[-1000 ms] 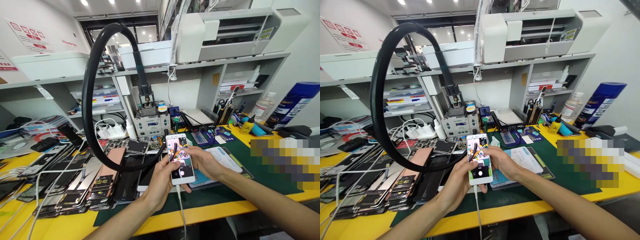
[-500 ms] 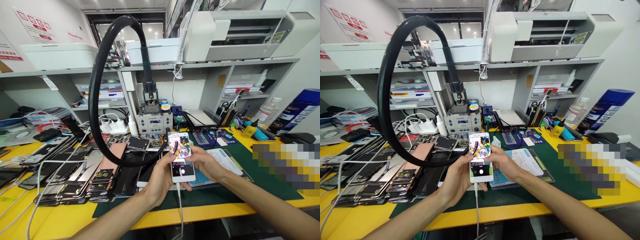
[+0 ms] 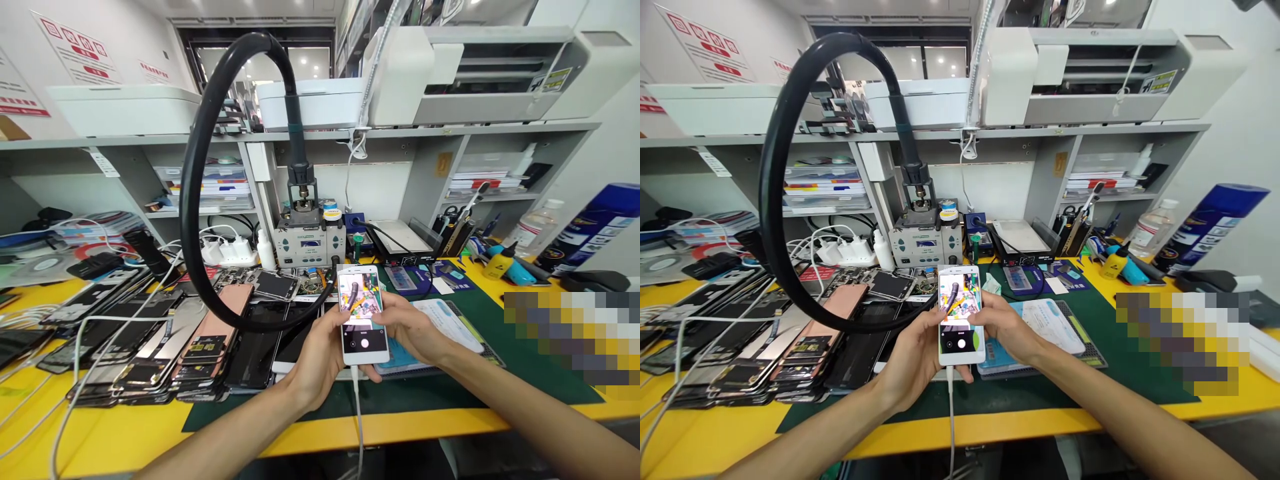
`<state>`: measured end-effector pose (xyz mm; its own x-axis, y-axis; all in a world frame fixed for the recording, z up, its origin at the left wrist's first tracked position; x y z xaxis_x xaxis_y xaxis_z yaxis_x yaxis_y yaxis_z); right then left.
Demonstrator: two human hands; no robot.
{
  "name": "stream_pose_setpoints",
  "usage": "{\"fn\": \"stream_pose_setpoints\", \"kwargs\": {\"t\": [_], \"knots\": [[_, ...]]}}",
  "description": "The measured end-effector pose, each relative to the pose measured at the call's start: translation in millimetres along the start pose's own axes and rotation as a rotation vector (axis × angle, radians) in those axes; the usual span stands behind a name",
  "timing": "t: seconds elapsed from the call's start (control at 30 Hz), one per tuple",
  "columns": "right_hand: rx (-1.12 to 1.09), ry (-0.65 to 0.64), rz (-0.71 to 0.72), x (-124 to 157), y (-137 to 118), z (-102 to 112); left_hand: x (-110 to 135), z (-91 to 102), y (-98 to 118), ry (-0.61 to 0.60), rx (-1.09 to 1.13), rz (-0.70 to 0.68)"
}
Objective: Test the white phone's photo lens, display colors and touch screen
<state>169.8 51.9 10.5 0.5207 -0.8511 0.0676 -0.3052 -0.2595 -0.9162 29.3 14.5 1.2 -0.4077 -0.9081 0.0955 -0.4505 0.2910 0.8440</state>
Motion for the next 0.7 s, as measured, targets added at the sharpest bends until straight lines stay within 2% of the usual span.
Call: {"fn": "stream_pose_setpoints", "kwargs": {"t": [0.33,0.5,0.7], "knots": [[0.004,-0.002,-0.022,0.3,-0.3,-0.7,-0.6,-0.4,-0.2,0.053,-0.085,0.027],[-0.025,0.040,-0.033,-1.0,0.5,0.0,-0.2,-2.6,1.9,-0.021,-0.009,0.036],[-0.002,0.082,-0.060,-1.2,1.9,-0.9,-0.3,-2.8,2.7,-0.035,0.019,0.012]]}}
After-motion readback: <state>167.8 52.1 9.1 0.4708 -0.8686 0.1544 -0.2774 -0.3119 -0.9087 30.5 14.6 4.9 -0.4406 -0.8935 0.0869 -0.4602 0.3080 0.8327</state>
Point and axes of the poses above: each hand's wrist, its own x-axis away from the middle knuckle, its own z-axis out of the back of the hand, y = z × x, the point moved 3 cm from there along -x, towards the middle knuckle, and after that the axes turned 9 degrees about -x, right-handed, at the moved point
